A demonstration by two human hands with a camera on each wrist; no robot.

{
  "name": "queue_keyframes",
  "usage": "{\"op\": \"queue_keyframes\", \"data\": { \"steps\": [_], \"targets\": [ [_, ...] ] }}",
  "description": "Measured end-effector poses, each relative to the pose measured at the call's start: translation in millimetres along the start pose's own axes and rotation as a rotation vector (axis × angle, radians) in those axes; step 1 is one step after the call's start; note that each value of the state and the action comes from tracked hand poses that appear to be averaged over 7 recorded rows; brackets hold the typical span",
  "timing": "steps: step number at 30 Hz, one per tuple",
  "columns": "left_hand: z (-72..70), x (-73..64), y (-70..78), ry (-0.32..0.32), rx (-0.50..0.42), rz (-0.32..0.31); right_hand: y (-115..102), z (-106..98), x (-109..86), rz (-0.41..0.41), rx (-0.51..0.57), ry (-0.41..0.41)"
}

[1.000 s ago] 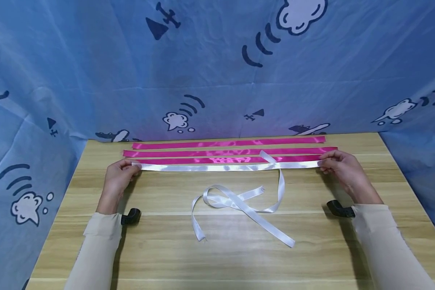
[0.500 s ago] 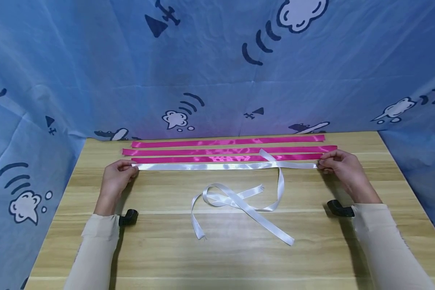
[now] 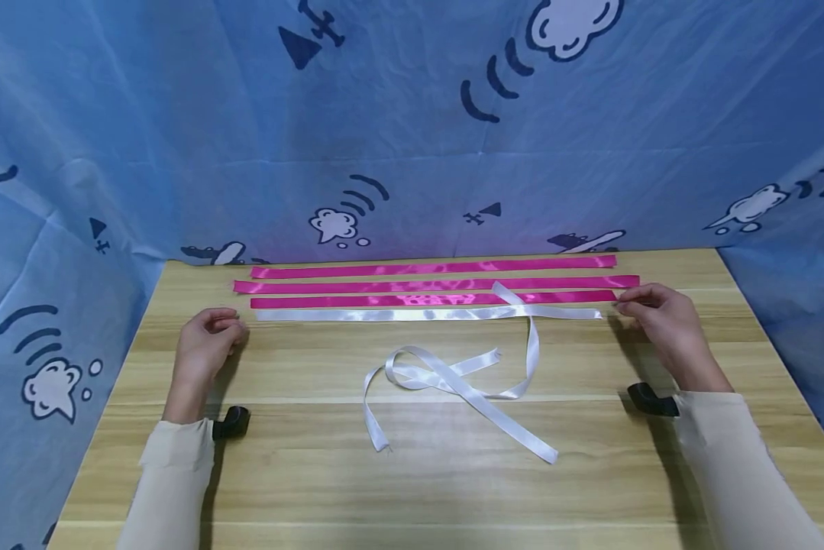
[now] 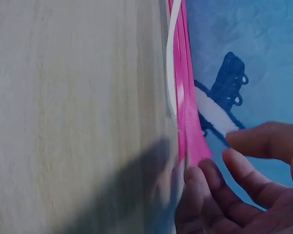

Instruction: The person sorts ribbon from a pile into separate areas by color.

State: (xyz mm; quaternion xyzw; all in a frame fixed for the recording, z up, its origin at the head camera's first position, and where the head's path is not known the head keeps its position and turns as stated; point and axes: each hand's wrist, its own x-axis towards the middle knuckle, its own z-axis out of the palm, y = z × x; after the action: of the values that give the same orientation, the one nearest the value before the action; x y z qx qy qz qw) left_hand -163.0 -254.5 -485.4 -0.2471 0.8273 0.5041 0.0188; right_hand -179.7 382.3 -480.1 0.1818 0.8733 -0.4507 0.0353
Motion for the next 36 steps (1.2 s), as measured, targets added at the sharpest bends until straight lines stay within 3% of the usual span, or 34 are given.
{"op": "queue_keyframes", "data": {
  "steps": [4,9,16,20,26,32,36],
  "targets": [
    [-0.7,-9.9,3.3,0.014,0.039,0.015,-6.0,-1.2,-9.5,-0.045,-0.089,0.087],
    [4.7,-31.8,9.8,-0.007,0.075,0.141,-14.7,-1.0,-21.3,-0.175,-0.114,0.134],
    [26.2,-61.1,27.2,-0.17,0.045,0.349,-13.5,-1.2,-31.6,-0.342,-0.102,0.07],
    [46.8,-73.2,38.9,-0.255,0.014,0.414,-11.3,2.3,-37.3,-0.414,-0.063,0.02],
    [88.1,-92.0,54.9,-0.391,-0.021,0.539,-11.5,13.6,-46.7,-0.522,-0.052,-0.121],
    [134.2,-118.6,66.2,-0.54,0.073,0.692,-10.1,30.5,-51.9,-0.603,-0.043,-0.231],
    [158.7,-135.5,75.2,-0.605,0.155,0.741,-11.6,42.4,-56.0,-0.627,-0.055,-0.296]
  ]
}}
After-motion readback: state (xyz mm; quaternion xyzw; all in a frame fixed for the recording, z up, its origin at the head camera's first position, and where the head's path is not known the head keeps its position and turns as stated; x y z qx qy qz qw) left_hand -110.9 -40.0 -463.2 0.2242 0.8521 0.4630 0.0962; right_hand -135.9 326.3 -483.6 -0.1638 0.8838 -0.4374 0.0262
